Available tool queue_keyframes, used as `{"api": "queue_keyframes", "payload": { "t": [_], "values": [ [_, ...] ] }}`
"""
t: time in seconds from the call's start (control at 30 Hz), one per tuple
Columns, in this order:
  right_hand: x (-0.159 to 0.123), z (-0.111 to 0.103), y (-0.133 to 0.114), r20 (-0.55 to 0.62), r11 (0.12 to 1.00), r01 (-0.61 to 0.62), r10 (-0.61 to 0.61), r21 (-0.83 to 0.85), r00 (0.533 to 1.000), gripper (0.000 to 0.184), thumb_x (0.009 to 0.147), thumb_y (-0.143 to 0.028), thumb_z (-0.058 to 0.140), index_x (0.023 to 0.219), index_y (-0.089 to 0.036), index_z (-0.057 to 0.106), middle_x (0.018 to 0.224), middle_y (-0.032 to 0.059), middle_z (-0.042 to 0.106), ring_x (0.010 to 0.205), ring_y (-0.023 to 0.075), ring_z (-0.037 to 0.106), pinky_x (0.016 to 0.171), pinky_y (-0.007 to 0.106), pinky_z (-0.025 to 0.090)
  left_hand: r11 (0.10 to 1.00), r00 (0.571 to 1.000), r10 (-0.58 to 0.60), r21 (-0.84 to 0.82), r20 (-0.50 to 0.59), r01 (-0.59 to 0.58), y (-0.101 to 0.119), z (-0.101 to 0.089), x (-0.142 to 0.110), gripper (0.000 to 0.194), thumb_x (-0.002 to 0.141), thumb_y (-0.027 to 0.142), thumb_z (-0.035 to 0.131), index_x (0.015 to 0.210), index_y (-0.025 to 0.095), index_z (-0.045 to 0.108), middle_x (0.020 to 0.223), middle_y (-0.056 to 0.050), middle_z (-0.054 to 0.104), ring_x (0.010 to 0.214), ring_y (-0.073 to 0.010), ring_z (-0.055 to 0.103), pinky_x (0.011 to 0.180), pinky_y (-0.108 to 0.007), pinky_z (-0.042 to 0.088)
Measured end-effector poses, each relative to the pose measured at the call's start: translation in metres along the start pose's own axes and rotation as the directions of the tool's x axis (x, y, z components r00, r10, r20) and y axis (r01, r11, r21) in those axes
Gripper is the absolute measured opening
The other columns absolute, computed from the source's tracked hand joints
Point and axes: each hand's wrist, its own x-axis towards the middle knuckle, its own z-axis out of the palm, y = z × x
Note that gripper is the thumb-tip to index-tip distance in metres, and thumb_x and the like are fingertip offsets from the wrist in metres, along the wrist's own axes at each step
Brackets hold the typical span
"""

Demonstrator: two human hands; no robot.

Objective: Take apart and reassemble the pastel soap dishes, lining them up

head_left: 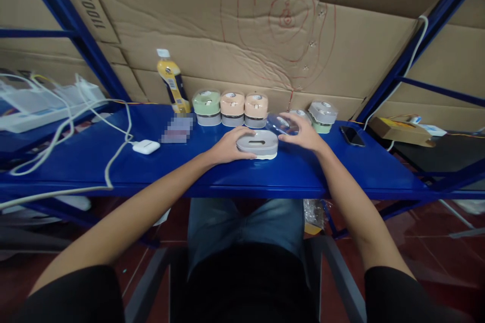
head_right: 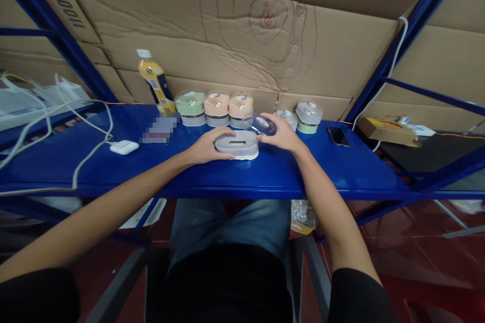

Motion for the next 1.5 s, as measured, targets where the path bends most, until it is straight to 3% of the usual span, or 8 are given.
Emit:
{"api": "queue_keyframes", "payload": {
  "t": [0.23, 0.5, 0.9, 1.0, 1.1, 1.27, 1.4, 1.5],
  "values": [
    [0.021, 0.033, -0.028, 0.267, 0.96, 0.276, -0.257, -0.036, 0.929, 0.085, 0.076, -0.053, 0.096, 0.154, -0.03, 0.073, 0.153, 0.0107, 0.075, 0.143, 0.0395, 0.068, 0.125, 0.063, 0.05, 0.99, 0.994, -0.102, -0.096, -0.027, 0.099, -0.005, 0.01, 0.0, 0.136, 0.058, 0.063, 0.106, 0.168, 0.02, 0.04, 0.164, -0.027, 0.061, 0.152, -0.0508, 0.06, 0.125, -0.068, 0.049],
    [0.024, 0.048, -0.021, 0.307, 0.964, 0.259, -0.228, -0.064, 0.924, 0.09, 0.079, -0.057, 0.095, 0.159, -0.028, 0.068, 0.151, 0.0132, 0.074, 0.139, 0.0398, 0.07, 0.122, 0.066, 0.052, 0.983, 0.991, -0.132, -0.129, -0.016, 0.129, -0.008, 0.014, 0.001, 0.142, 0.056, 0.062, 0.107, 0.171, 0.019, 0.035, 0.155, -0.028, 0.067, 0.147, -0.0519, 0.065, 0.123, -0.071, 0.049],
    [-0.016, 0.039, -0.012, 0.283, 0.974, 0.186, -0.144, -0.128, 0.948, 0.108, 0.083, -0.079, 0.087, 0.172, -0.028, 0.053, 0.138, 0.0145, 0.069, 0.129, 0.039, 0.068, 0.119, 0.059, 0.055, 0.98, 0.98, -0.197, -0.014, 0.027, 0.198, -0.004, 0.01, -0.004, 0.134, 0.062, 0.065, 0.102, 0.17, 0.019, 0.036, 0.16, -0.026, 0.063, 0.147, -0.0502, 0.064, 0.121, -0.064, 0.053],
    [-0.021, 0.021, -0.007, 0.184, 0.967, 0.108, -0.066, -0.232, 0.981, 0.105, 0.081, -0.079, 0.088, 0.168, -0.028, 0.059, 0.129, 0.0136, 0.071, 0.12, 0.0399, 0.07, 0.114, 0.061, 0.057, 0.986, 0.985, -0.169, 0.02, 0.03, 0.168, -0.005, 0.011, -0.005, 0.118, 0.078, 0.063, 0.091, 0.171, 0.018, 0.033, 0.148, -0.022, 0.071, 0.143, -0.0454, 0.067, 0.122, -0.062, 0.052],
    [-0.013, -0.005, 0.004, -0.058, 0.922, -0.071, 0.052, -0.38, 0.997, 0.099, 0.084, -0.077, 0.086, 0.165, -0.027, 0.061, 0.138, 0.0177, 0.069, 0.127, 0.0443, 0.067, 0.116, 0.064, 0.054, 0.985, 0.986, -0.161, 0.073, 0.031, 0.159, -0.007, 0.012, -0.005, 0.105, 0.088, 0.061, 0.082, 0.171, 0.018, 0.033, 0.147, -0.02, 0.071, 0.142, -0.0424, 0.067, 0.121, -0.059, 0.051],
    [0.03, -0.029, 0.018, -0.444, 0.719, -0.439, 0.2, -0.54, 0.873, 0.089, 0.092, -0.072, 0.08, 0.158, -0.015, 0.061, 0.147, 0.0299, 0.062, 0.136, 0.0514, 0.059, 0.113, 0.067, 0.05, 0.978, 0.983, -0.175, 0.126, 0.056, 0.167, -0.008, 0.013, -0.004, 0.1, 0.091, 0.061, 0.077, 0.17, 0.016, 0.034, 0.149, -0.021, 0.068, 0.143, -0.043, 0.064, 0.121, -0.058, 0.051],
    [0.064, -0.019, 0.026, -0.544, 0.546, -0.596, 0.278, -0.589, 0.792, 0.085, 0.092, -0.066, 0.081, 0.149, -0.006, 0.062, 0.147, 0.036, 0.06, 0.139, 0.0517, 0.054, 0.114, 0.066, 0.043, 0.978, 0.982, -0.177, 0.125, 0.06, 0.168, -0.006, 0.012, -0.005, 0.098, 0.09, 0.061, 0.075, 0.169, 0.015, 0.037, 0.148, -0.022, 0.068, 0.143, -0.0429, 0.064, 0.121, -0.058, 0.051],
    [0.076, -0.009, 0.032, -0.582, 0.514, -0.65, 0.315, -0.559, 0.75, 0.085, 0.092, -0.063, 0.08, 0.148, -0.002, 0.062, 0.148, 0.0403, 0.06, 0.14, 0.0536, 0.054, 0.114, 0.069, 0.042, 0.979, 0.982, -0.174, 0.124, 0.069, 0.164, -0.005, 0.012, -0.005, 0.098, 0.09, 0.062, 0.074, 0.167, 0.013, 0.039, 0.148, -0.023, 0.067, 0.142, -0.0438, 0.064, 0.121, -0.06, 0.05]
  ]
}}
